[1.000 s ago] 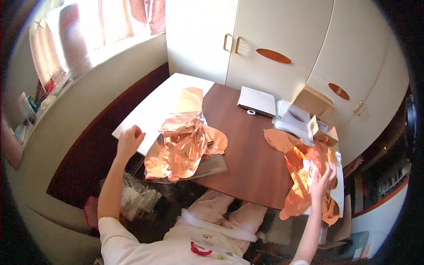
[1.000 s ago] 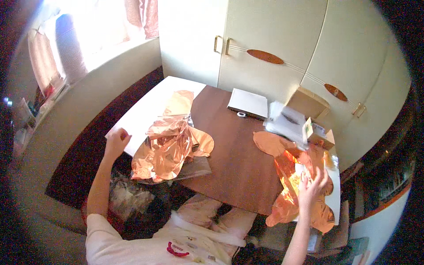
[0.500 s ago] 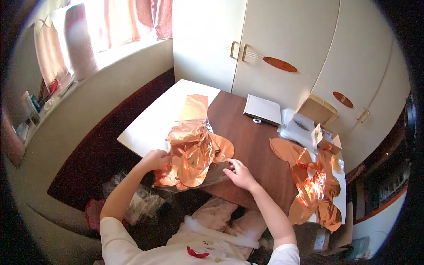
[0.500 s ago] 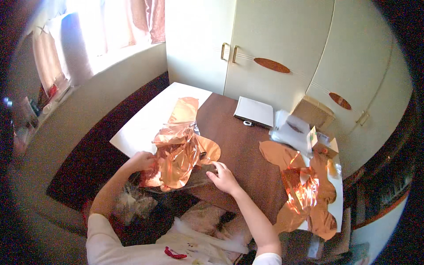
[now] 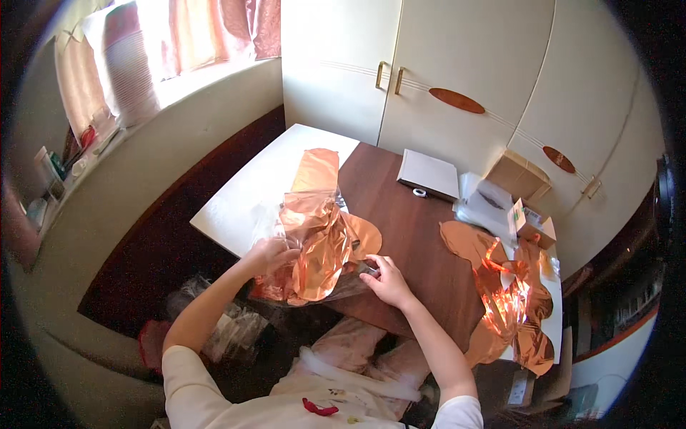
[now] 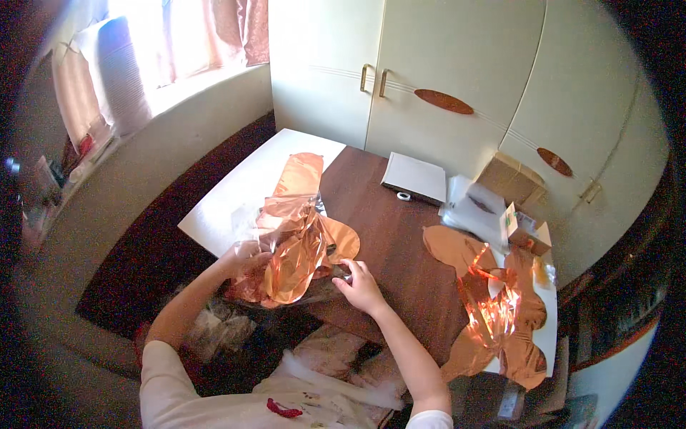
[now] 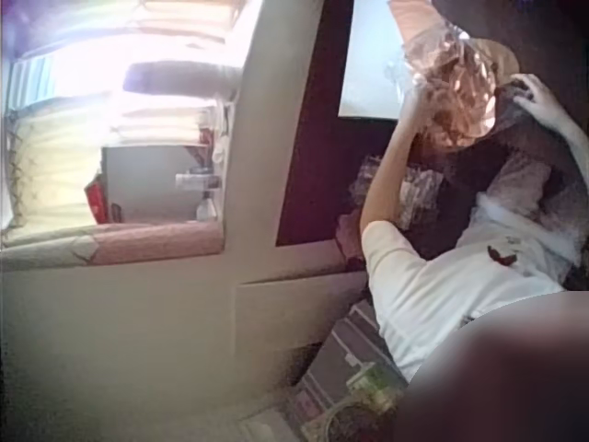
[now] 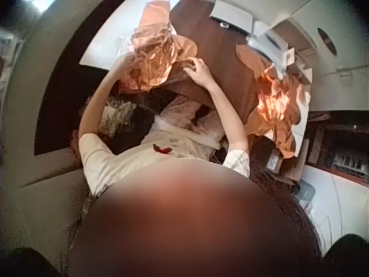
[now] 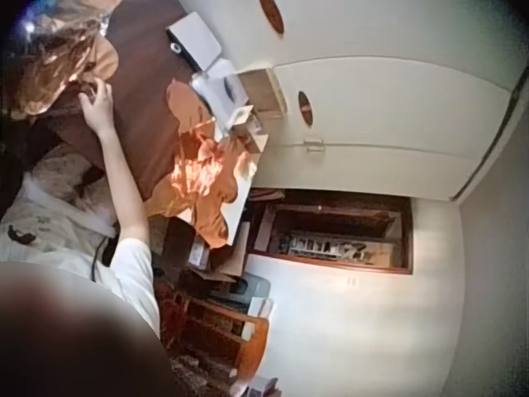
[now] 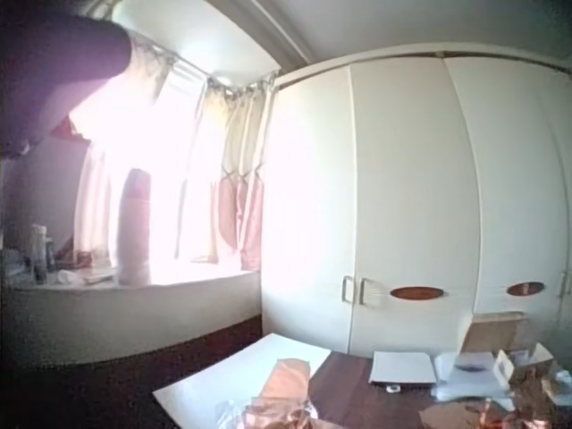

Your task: Inspecting and organizing large rose-gold foil balloons on a workspace.

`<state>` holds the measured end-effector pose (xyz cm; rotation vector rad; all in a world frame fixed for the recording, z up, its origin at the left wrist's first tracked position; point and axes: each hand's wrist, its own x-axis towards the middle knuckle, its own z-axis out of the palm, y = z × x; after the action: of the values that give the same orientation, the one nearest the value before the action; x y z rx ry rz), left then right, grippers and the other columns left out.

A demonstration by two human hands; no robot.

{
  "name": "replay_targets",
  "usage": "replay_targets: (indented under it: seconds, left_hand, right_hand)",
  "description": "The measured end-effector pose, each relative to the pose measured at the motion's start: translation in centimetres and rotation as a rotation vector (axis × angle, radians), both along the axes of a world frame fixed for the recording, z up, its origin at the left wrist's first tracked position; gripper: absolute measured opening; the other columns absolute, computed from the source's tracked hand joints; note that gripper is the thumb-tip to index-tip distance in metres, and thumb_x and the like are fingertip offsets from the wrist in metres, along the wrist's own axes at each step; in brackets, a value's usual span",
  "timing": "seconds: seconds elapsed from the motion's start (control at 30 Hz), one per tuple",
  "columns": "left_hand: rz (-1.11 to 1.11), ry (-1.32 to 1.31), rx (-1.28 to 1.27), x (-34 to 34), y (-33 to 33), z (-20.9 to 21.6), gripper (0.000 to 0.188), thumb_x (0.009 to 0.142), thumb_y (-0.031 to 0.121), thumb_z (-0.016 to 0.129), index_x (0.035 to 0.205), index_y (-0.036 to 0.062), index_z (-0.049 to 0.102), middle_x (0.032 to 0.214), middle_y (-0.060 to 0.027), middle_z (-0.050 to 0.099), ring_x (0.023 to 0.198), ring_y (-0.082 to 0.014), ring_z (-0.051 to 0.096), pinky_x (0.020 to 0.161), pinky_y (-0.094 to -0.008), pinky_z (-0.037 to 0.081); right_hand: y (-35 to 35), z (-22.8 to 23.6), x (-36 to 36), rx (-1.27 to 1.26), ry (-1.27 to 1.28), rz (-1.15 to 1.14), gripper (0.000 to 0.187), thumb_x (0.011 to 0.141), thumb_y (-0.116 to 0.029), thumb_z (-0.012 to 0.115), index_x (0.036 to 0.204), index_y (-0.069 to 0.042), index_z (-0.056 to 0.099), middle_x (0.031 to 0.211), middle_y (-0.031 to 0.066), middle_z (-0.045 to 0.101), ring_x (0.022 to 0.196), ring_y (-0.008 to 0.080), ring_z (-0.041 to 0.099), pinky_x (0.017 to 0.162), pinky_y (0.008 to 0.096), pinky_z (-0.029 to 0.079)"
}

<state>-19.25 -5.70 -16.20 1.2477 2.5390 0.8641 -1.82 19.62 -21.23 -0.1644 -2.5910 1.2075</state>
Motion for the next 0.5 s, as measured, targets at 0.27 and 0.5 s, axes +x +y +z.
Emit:
replay_targets:
  seconds: [0.27, 0.5]
  left_hand:
    - [0.096, -0.339, 0.094, 0.6, -1.5, 1.6, 0.025, 0.079, 0.024, 0.06, 0.083, -0.0003, 0.065, 0.072, -0.0096, 0.062, 0.066, -0.0144, 0.057, 0.061, -0.0302, 0.045]
    - [0.085, -0.432, 0.051, 1.9, 0.5, 1.5, 0.025, 0.08, 0.024, 0.062, 0.087, 0.0005, 0.066, 0.074, -0.0062, 0.063, 0.069, -0.0121, 0.056, 0.065, -0.0279, 0.046]
  right_hand:
    - [0.0, -0.3, 0.0, -0.003, -0.033, -0.044, 0.059, 0.073, -0.024, 0.069, 0.122, -0.007, 0.041, 0.107, 0.0179, 0.047, 0.098, 0.0338, 0.051, 0.085, 0.0385, 0.042]
    - [-0.5, 0.9, -0.1, 0.068, -0.056, -0.045, 0.06, 0.072, -0.026, 0.07, 0.122, -0.007, 0.042, 0.107, 0.0189, 0.051, 0.102, 0.0327, 0.052, 0.086, 0.0384, 0.042]
